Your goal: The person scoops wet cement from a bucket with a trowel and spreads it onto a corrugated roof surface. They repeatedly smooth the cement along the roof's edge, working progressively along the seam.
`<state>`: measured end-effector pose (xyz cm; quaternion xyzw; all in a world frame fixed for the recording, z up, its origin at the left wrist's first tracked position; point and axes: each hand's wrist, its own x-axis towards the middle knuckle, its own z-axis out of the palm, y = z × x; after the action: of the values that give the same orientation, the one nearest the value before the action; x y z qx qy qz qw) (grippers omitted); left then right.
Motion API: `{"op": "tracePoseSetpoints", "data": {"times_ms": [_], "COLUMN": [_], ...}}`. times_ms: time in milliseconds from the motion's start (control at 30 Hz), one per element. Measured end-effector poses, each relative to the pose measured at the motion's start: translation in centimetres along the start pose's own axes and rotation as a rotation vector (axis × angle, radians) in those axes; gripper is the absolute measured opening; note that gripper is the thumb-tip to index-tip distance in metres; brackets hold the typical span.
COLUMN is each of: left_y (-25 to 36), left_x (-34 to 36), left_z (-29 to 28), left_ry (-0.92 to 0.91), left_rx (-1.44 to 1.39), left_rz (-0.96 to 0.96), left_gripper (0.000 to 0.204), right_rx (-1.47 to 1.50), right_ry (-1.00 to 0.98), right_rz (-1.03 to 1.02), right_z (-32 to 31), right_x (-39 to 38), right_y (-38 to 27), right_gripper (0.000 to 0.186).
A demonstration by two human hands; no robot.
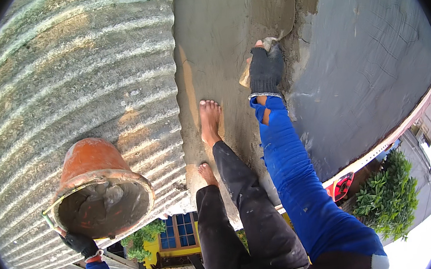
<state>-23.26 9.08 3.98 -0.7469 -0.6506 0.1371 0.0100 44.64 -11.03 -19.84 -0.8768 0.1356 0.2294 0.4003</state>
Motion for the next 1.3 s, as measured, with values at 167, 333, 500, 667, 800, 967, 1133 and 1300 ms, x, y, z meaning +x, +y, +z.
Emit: {"op": "tracePoseSetpoints", "data": {"times_ms": [167,333,500,667,800,967,1133,1300], "left_y": [0.1,0.4,0.8,1.0,0.3,-0.2,0.1,-0.1], "left_x": [0.2,0.3,0.5,0.4,0.4,0.6,0.3,0.9], "left_z": [0.1,-0.7,-1.3,-0.9,-0.3,0.3,0.0,-0.2], "left_ry": [0.057,-0.007,-0.035,-0.019,0.034,-0.02,0.032,0.027], "left_rx": [-0.262,-0.063,-0.203,-0.268,-0.129,-0.403,-0.062,-0.339], "left_rz": [-0.055,-0.045,-0.131,-0.161,-0.073,-0.162,0.024,-0.104], "left_gripper": [0.053,0.053,0.053,0.053,0.053,0.054,0.053,0.052], "right_rx": [0.084,0.03,0.182,0.187,0.192,0.032,-0.011,-0.02], "right_ry": [-0.212,-0.293,-0.306,-0.275,-0.183,0.006,-0.188,-0.316], "right_rz": [0.001,-0.034,0.147,0.093,0.084,-0.156,0.01,0.01], "right_z": [3.0,7.7,8.4,7.3,6.3,4.5,4.0,5.5], "right_x": [3.3,10.5,14.2,12.8,9.8,5.4,4.0,6.2], "right_y": [-0.1,-0.6,0.0,0.2,-0.4,1.4,2.8,3.3], "right_gripper": [0.023,0.026,0.028,0.03,0.03,0.03,0.026,0.024]}}
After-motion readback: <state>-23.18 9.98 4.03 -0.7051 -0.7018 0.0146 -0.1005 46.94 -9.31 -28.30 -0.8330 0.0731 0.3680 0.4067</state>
